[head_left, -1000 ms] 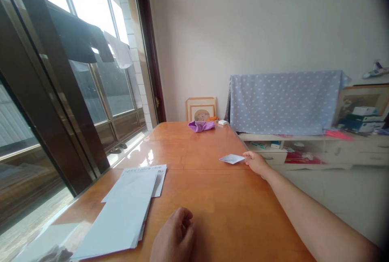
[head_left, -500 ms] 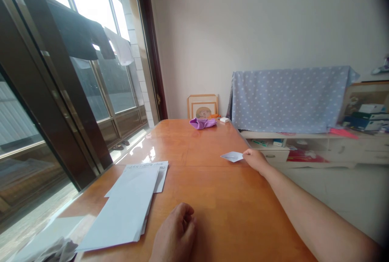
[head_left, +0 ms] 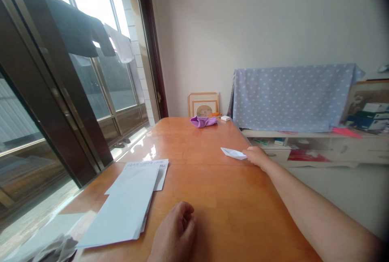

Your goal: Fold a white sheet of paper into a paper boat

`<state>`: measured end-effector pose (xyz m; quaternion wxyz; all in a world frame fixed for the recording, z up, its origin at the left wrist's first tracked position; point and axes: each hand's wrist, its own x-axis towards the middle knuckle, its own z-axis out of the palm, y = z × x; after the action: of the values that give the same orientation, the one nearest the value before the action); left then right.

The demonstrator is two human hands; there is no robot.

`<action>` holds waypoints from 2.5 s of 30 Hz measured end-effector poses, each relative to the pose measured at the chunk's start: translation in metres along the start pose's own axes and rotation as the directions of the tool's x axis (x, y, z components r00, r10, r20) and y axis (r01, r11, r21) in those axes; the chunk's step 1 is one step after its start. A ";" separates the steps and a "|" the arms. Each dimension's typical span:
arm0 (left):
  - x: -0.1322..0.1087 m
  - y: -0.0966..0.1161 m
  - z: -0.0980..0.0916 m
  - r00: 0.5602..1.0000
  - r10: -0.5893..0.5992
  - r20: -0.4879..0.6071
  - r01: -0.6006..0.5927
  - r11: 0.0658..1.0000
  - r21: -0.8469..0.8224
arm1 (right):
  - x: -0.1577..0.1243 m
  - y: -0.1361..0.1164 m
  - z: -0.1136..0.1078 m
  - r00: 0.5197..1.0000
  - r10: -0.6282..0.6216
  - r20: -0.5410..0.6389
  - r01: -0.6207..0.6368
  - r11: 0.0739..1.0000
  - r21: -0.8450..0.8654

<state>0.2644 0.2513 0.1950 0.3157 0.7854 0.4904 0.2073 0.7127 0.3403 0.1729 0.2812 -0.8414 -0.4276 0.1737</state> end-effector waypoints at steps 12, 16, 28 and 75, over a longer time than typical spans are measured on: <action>-0.001 0.002 -0.002 1.000 0.006 -0.003 -0.006 1.000 -0.012 | -0.024 -0.011 0.001 0.992 -0.123 -0.003 0.123 0.992 0.028; -0.001 0.002 -0.002 0.999 0.035 -0.025 -0.036 0.999 -0.027 | -0.037 -0.021 0.001 0.987 -0.158 0.038 0.153 0.984 0.095; -0.002 0.012 -0.004 0.996 -0.030 -0.088 -0.030 0.791 -0.611 | -0.148 -0.101 0.033 0.875 -0.252 0.414 -0.056 0.796 0.602; -0.003 0.008 -0.008 0.993 -0.048 0.106 0.112 0.139 -0.984 | -0.263 -0.147 0.074 0.904 -0.237 0.356 -0.051 0.767 0.640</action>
<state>0.2628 0.2486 0.2063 0.7746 0.3651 0.2682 0.4413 0.4313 0.2197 0.2203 0.4592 -0.6167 -0.4354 0.4684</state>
